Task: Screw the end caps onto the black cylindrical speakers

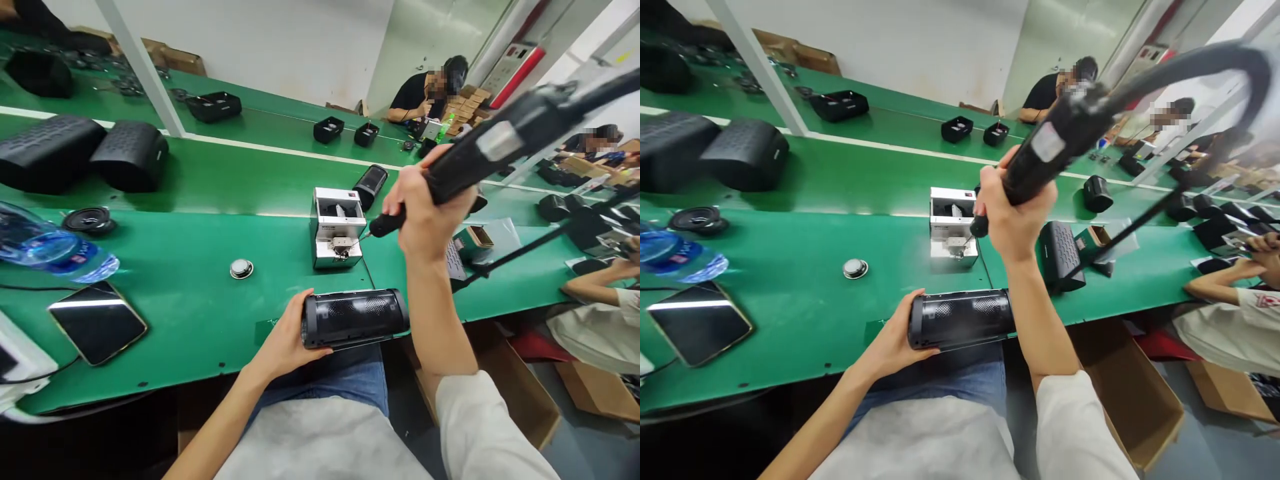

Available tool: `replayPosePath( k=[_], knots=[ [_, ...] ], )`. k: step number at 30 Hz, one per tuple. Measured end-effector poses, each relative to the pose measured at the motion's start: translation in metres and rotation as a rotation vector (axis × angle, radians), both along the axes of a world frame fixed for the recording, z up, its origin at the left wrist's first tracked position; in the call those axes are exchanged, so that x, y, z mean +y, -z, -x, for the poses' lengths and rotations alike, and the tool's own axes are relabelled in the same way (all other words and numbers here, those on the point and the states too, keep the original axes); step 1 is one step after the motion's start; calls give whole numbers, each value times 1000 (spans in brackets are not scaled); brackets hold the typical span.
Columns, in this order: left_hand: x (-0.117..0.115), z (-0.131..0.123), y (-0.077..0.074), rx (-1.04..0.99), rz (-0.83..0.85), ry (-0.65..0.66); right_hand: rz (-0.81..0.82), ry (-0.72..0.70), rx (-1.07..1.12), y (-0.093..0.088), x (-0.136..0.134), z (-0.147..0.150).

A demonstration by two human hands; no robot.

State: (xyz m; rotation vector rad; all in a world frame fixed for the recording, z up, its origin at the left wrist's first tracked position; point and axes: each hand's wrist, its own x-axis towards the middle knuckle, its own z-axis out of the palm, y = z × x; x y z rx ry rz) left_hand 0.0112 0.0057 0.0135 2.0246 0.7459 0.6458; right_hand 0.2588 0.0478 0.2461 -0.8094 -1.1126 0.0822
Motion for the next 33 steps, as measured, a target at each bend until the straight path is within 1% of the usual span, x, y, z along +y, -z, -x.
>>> replayPosePath(
  k=[3,5,7,12,17,20,22,24,28,31,33],
  knots=[
    [0,0,0,-5,2,7,72,15,-9,17,25,7],
    [0,0,0,-7,0,12,94,14,4,27,34,9],
    [1,1,-1,-6,-2,14,113,19,16,32,38,10],
    [1,0,0,-3,-4,14,127,41,18,35,42,6],
    [2,0,1,0,-4,20,109,16,18,36,45,1],
    [2,1,-1,12,1,21,140,2,6,38,42,1],
    [2,1,-3,15,0,24,164,8,6,37,36,-2],
    [2,1,-4,13,-7,26,157,17,10,30,23,-8],
    [3,1,-2,6,-33,22,113,19,22,5,-21,-30],
    [3,2,2,10,-41,20,134,97,18,-12,-56,-47],
    [4,2,4,13,-38,18,155,153,20,-17,-71,-54]
  ],
)
